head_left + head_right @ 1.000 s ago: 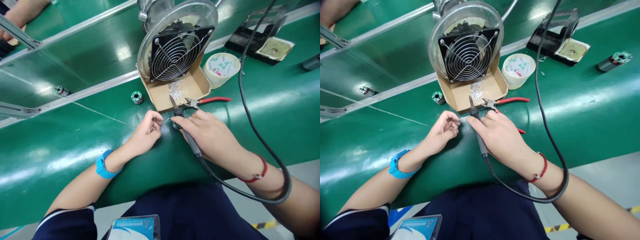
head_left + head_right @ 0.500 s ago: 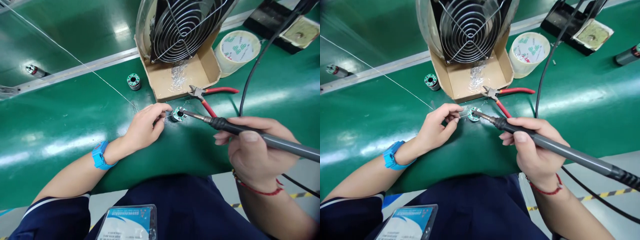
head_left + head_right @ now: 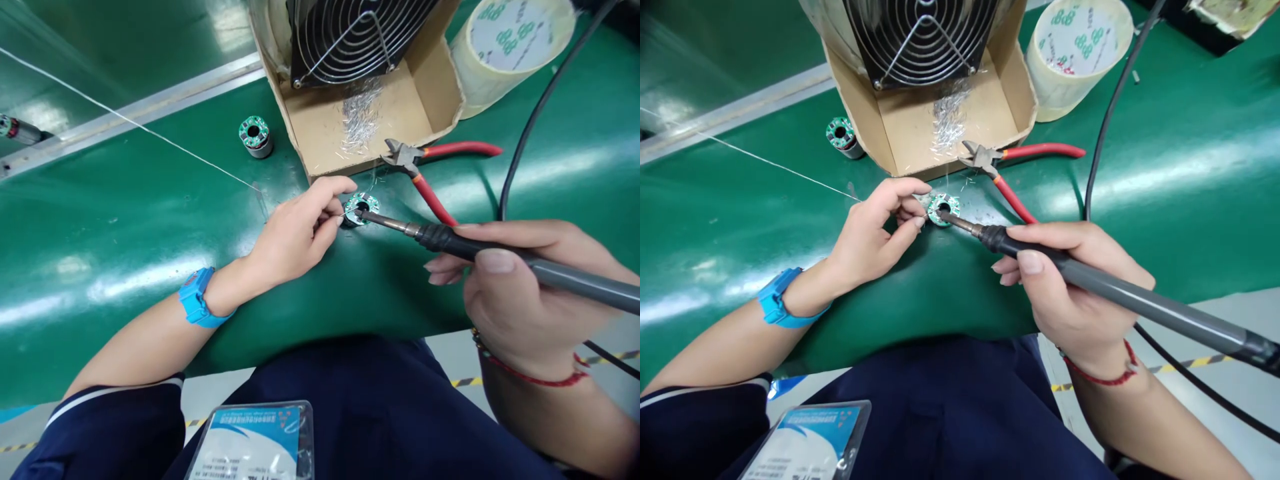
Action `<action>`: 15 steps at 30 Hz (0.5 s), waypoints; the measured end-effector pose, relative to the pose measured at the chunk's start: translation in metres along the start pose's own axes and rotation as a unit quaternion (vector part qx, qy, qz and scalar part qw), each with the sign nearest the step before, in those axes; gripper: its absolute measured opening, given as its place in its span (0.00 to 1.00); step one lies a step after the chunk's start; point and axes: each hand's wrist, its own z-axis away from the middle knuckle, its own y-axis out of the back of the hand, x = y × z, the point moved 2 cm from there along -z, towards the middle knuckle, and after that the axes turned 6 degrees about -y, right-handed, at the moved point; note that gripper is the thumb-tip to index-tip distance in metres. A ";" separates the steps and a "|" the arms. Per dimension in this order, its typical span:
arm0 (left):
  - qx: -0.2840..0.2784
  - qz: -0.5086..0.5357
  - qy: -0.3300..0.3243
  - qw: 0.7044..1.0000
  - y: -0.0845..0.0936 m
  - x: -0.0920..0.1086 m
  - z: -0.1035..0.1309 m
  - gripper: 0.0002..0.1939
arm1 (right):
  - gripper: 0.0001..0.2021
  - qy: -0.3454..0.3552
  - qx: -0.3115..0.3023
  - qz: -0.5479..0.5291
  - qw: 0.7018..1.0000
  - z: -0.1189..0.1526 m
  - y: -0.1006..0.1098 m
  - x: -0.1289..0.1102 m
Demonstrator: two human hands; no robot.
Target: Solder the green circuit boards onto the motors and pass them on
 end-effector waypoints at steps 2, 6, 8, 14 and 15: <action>-0.012 0.002 0.004 1.000 0.000 -0.001 -0.003 0.20 | 0.08 0.021 -0.002 -0.004 1.000 -0.001 0.001 -0.002; -0.058 -0.028 -0.006 0.998 -0.003 -0.001 -0.006 0.22 | 0.08 0.027 -0.014 0.004 1.000 -0.007 0.004 -0.006; -0.065 -0.039 -0.005 0.997 -0.005 -0.002 -0.006 0.18 | 0.06 0.009 -0.024 0.015 1.000 -0.010 0.005 -0.008; -0.050 -0.036 0.026 0.998 -0.009 -0.003 -0.006 0.17 | 0.10 -0.048 -0.036 0.042 0.997 -0.014 0.007 -0.018; -0.050 -0.034 0.028 0.998 -0.010 -0.003 -0.006 0.17 | 0.11 -0.055 -0.037 0.048 0.997 -0.014 0.007 -0.019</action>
